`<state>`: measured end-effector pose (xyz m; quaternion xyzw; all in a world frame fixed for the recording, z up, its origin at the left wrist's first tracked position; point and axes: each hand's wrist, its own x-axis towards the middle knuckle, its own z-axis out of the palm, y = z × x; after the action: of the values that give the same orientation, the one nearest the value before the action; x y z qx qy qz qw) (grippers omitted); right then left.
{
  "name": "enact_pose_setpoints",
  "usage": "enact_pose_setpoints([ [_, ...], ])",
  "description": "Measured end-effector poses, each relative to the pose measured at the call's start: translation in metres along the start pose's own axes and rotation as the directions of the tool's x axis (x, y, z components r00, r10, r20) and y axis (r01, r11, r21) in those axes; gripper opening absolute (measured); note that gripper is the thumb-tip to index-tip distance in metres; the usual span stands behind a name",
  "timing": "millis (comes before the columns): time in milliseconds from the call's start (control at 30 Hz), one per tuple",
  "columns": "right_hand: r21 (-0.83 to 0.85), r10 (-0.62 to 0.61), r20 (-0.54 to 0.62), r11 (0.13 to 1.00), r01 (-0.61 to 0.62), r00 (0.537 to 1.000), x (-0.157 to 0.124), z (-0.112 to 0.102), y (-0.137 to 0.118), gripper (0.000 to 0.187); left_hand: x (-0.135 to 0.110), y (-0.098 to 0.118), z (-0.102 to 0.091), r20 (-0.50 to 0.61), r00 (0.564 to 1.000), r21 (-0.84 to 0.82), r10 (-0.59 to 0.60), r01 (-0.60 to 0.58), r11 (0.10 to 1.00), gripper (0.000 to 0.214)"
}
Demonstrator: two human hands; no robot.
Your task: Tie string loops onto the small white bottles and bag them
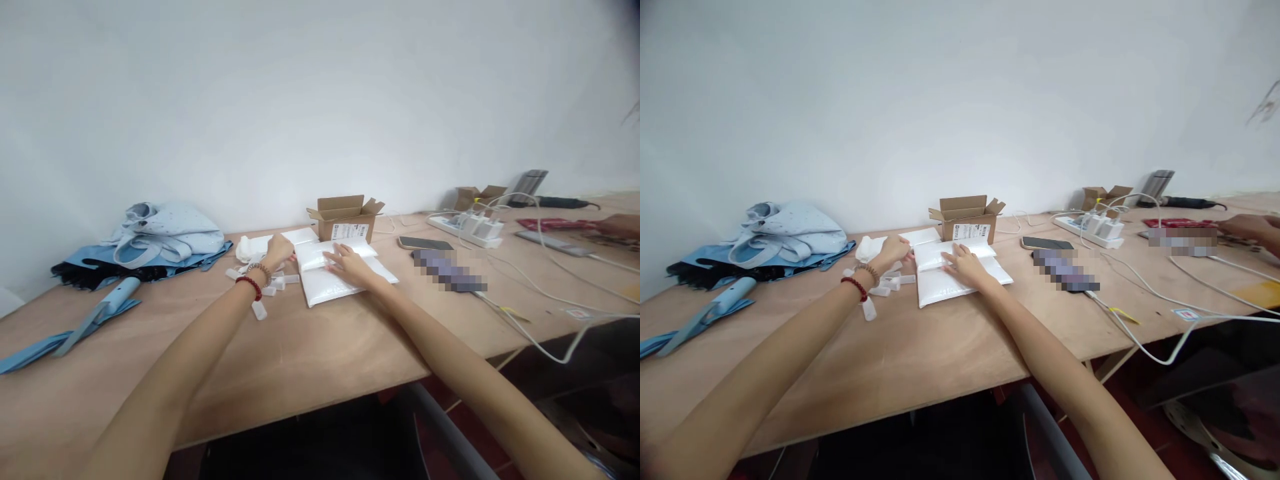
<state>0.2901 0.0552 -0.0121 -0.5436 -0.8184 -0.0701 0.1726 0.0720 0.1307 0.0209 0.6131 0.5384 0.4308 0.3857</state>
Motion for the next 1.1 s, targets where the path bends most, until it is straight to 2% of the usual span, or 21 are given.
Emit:
enact_pose_setpoints([
  [100,-0.001,0.01,0.011,1.0,-0.01,1.0,0.0,0.001,0.0,0.049,0.017,0.008,-0.022,-0.063,0.991,0.291,0.117,-0.094,0.952,0.012],
  [200,-0.008,0.002,-0.017,1.0,-0.002,1.0,0.001,0.004,0.0,0.049,0.026,0.01,-0.037,-0.01,0.982,0.513,0.189,-0.157,0.844,0.009],
  [400,0.007,0.001,0.009,1.0,-0.001,1.0,0.001,0.005,0.001,0.049,0.026,-0.007,-0.041,0.079,0.982,0.771,0.17,-0.168,0.614,0.012],
  [533,0.035,0.006,0.056,0.999,-0.008,0.998,0.003,0.004,0.002,0.052,0.025,-0.011,-0.039,0.101,0.983,0.849,0.154,-0.166,0.502,0.015],
  [733,0.005,0.028,0.06,1.0,-0.028,0.998,0.006,0.004,-0.004,0.05,0.026,-0.004,-0.036,0.169,0.971,0.898,0.17,-0.223,0.38,0.019],
  [867,-0.036,0.031,0.053,0.999,-0.029,0.998,0.005,0.0,-0.009,0.049,0.024,-0.002,-0.029,0.213,0.957,0.904,0.199,-0.27,0.332,0.022],
  [1100,-0.079,0.045,0.105,0.996,-0.037,0.993,0.004,-0.006,-0.012,0.052,0.016,-0.001,-0.012,0.251,0.937,0.907,0.244,-0.316,0.277,0.024],
])
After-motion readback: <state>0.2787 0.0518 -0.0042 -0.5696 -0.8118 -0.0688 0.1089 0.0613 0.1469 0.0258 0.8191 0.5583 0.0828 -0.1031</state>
